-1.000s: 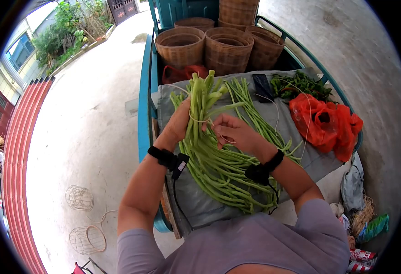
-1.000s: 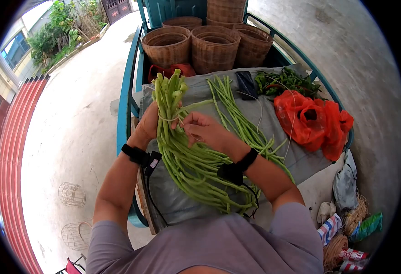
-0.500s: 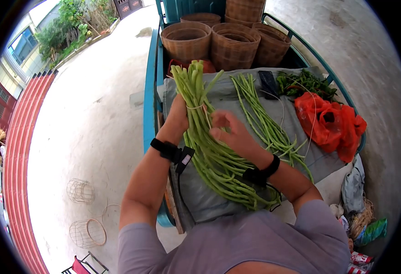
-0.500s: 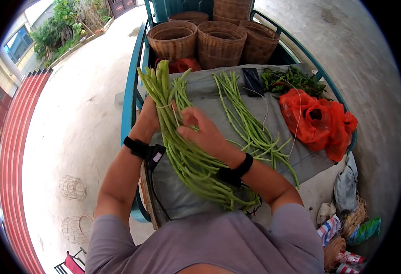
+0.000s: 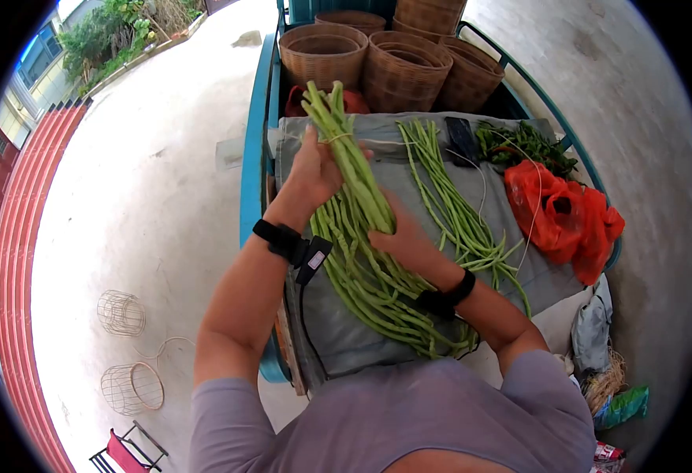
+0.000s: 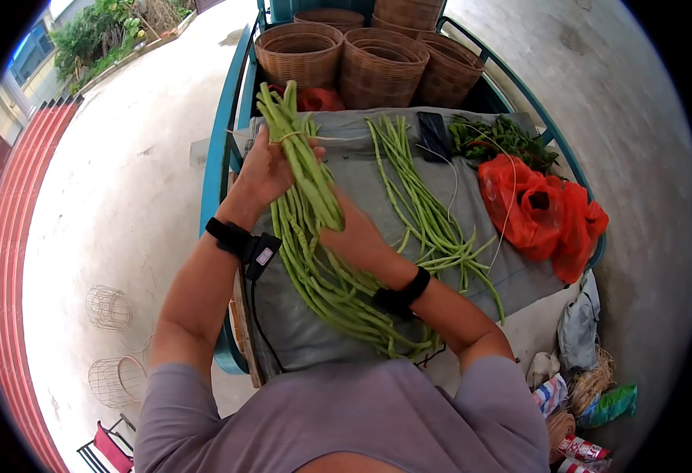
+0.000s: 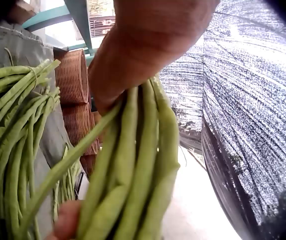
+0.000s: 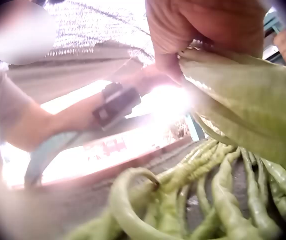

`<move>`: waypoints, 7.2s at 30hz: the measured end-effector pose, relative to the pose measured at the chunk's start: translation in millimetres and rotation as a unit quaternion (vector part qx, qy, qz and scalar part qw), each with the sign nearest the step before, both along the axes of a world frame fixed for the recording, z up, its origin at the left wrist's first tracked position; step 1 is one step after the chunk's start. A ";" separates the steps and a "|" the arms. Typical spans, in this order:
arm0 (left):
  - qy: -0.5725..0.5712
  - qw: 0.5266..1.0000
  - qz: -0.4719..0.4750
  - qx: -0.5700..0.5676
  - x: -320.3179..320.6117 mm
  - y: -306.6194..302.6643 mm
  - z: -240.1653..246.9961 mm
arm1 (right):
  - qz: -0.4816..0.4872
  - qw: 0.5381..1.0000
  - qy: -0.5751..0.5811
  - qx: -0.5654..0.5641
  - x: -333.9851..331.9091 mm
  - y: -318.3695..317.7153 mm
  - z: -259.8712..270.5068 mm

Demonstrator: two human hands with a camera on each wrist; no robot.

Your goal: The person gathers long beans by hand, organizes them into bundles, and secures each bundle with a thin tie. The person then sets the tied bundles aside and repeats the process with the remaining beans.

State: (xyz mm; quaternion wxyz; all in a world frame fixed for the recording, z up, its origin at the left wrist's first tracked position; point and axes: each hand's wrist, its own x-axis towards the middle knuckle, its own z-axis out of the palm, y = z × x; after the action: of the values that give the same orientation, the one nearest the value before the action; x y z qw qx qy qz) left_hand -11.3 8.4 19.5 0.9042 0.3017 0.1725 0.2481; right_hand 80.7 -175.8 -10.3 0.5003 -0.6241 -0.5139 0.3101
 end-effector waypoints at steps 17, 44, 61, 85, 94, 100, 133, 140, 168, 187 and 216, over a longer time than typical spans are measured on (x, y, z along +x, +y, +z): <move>0.250 0.961 0.044 0.113 -7.8 11.9 -37.1 | -0.128 0.896 -0.303 -0.298 89.2 61.3 -72.8; 0.248 0.954 -0.009 0.170 -3.2 26.9 -37.6 | -0.183 0.869 -0.452 -0.080 34.3 -112.9 -29.1; 0.229 0.966 0.037 0.113 33.1 -40.0 15.0 | -0.207 0.939 -0.271 -0.050 105.2 -170.1 25.8; 0.084 0.993 0.052 -0.058 90.3 -143.5 -126.8 | -0.221 0.916 -0.236 -0.237 235.3 56.4 -113.0; -0.132 0.989 -0.070 -0.001 103.0 -105.3 -215.2 | -0.127 0.927 -0.205 -0.287 266.1 53.6 -100.9; 0.025 0.997 0.016 -0.070 86.0 -133.9 -142.8 | 0.007 0.975 -0.037 -0.221 285.6 34.3 -79.2; -0.125 0.963 0.045 -0.235 128.4 -151.6 -161.5 | -0.092 0.914 -0.389 -0.062 156.3 -131.3 -77.9; -0.122 0.958 0.037 -0.258 127.1 -150.9 -154.7 | -0.067 0.896 -0.434 0.069 133.4 -115.7 -53.5; -0.076 0.988 0.125 -0.045 81.6 -190.4 -59.8 | -0.067 0.992 0.084 -0.074 121.8 -141.7 -25.3; -0.123 0.974 0.148 -0.121 69.1 -178.5 -106.4 | -0.120 0.945 -0.306 -0.006 121.2 -125.0 -19.2; -0.144 0.984 0.082 -0.059 66.1 -176.3 -114.8 | -0.064 0.977 -0.205 0.005 116.1 -109.7 -39.3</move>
State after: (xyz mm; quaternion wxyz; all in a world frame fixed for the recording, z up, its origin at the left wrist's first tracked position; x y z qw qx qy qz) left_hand 54.8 -167.8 -95.3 0.9123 0.1941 0.0788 0.3520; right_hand 196.8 -285.4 -49.6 0.4065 -0.7030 -0.5663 0.1407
